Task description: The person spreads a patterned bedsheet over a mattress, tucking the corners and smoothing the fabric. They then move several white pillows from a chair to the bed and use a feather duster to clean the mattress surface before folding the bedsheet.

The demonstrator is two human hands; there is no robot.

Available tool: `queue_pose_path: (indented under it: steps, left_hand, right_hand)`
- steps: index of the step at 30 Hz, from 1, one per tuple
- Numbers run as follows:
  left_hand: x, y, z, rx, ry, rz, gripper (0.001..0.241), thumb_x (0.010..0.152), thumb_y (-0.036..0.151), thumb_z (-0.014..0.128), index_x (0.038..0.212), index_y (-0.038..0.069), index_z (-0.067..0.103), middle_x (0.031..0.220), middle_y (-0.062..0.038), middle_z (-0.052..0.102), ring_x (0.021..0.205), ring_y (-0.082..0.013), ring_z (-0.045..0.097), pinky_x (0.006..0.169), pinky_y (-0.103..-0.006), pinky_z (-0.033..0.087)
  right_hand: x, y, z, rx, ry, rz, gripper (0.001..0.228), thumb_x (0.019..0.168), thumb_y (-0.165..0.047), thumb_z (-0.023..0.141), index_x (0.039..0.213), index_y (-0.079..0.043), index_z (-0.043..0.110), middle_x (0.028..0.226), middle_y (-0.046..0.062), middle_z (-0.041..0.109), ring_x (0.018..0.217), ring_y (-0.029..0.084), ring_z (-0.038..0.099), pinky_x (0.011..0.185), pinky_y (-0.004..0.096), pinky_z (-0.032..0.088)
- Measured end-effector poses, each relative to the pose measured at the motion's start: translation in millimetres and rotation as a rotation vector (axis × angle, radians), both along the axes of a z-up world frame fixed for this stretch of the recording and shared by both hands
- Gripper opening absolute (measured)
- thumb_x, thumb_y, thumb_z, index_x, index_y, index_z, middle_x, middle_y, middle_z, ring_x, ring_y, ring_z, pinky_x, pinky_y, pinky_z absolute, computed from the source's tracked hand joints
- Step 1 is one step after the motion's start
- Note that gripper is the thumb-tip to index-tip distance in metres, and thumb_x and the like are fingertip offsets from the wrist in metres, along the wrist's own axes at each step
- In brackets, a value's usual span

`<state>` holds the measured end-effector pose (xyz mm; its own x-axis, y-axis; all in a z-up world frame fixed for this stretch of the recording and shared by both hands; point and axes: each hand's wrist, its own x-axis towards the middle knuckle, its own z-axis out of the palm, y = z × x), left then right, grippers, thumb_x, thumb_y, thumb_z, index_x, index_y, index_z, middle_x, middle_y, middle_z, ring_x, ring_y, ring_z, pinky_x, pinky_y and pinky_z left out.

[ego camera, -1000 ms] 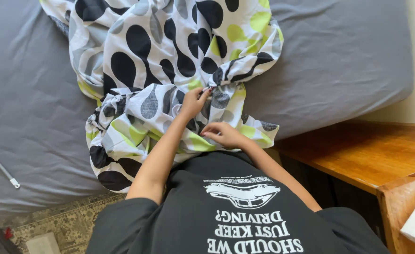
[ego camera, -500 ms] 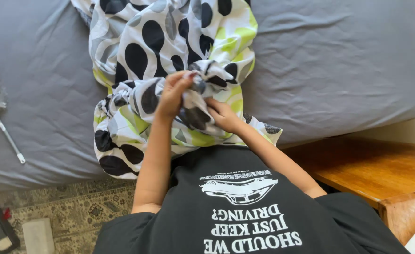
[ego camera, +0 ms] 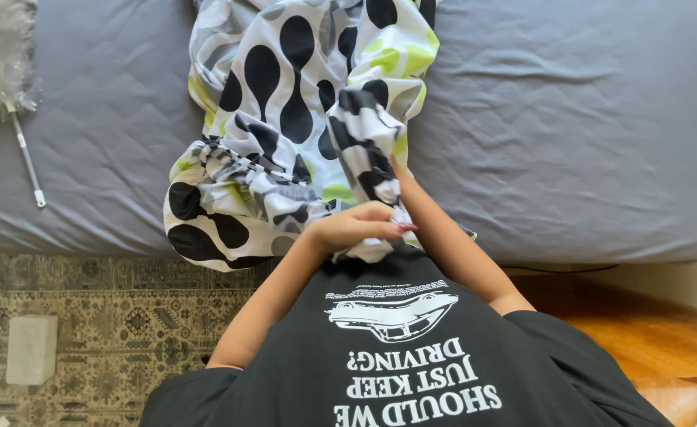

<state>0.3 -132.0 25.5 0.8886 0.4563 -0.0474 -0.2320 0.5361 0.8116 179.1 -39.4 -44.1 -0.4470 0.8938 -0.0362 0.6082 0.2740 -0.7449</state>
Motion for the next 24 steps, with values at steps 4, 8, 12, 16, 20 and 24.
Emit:
queue_pose_path:
  steps: [4,8,12,16,20,24]
  left_hand:
    - [24.7,-11.2,48.9,0.371,0.166,-0.312,0.046,0.109,0.032,0.068,0.083,-0.005,0.061,0.071,0.003,0.048,0.068,-0.005,0.043,0.057,-0.0287,0.037]
    - [44.9,-21.8,79.0,0.288,0.091,-0.537,0.045,0.104,0.043,0.063,0.093,0.0,0.073,0.075,0.006,0.061,0.069,-0.0017,0.052,0.057,-0.0254,0.042]
    - [16.0,24.6,81.2,0.611,0.051,-0.287,0.04,0.101,0.043,0.062,0.109,0.005,0.073,0.085,0.005,0.069,0.078,-0.0032,0.061,0.067,-0.0243,0.051]
    - [-63.9,88.1,86.8,0.587,0.273,0.346,0.024,0.107,0.028,0.064,0.107,0.006,0.073,0.092,0.004,0.067,0.082,-0.0045,0.06,0.075,-0.0225,0.05]
    - [-149.0,89.9,145.5,0.658,0.638,0.41,0.031,0.103,0.027,0.071,0.111,-0.003,0.077,0.075,-0.003,0.055,0.061,-0.0063,0.041,0.053,-0.0239,0.029]
    - [-180.6,79.5,133.8,0.675,0.649,0.266,0.038,0.097,0.032,0.071,0.119,0.001,0.076,0.09,-0.002,0.069,0.077,-0.0047,0.055,0.068,-0.0224,0.042]
  right_hand:
    - [27.0,14.0,-2.1,-0.064,0.142,0.064,0.041,0.087,-0.017,0.072,0.125,-0.007,0.061,0.111,0.01,0.072,0.103,0.022,0.066,0.092,0.033,0.053]
    - [60.3,25.7,6.4,-0.119,0.273,0.107,0.04,0.088,-0.015,0.072,0.126,-0.005,0.062,0.114,0.008,0.071,0.104,0.018,0.064,0.094,0.031,0.052]
    - [84.9,28.2,14.2,-0.184,0.407,0.133,0.04,0.09,-0.013,0.071,0.126,-0.002,0.062,0.116,0.006,0.07,0.106,0.014,0.063,0.096,0.029,0.052]
    - [91.7,-6.7,84.7,-0.25,0.544,0.151,0.039,0.091,-0.012,0.071,0.127,0.0,0.062,0.119,0.004,0.069,0.108,0.01,0.061,0.098,0.027,0.051]
    - [95.8,-54.4,200.2,-0.141,0.371,0.208,0.031,0.087,-0.011,0.081,0.113,0.002,0.07,0.104,0.005,0.069,0.095,0.01,0.059,0.086,0.028,0.051]
    - [102.6,-76.7,203.6,-0.077,0.151,0.119,0.021,0.081,-0.01,0.083,0.094,0.002,0.072,0.085,0.006,0.063,0.079,0.012,0.056,0.07,0.03,0.048]
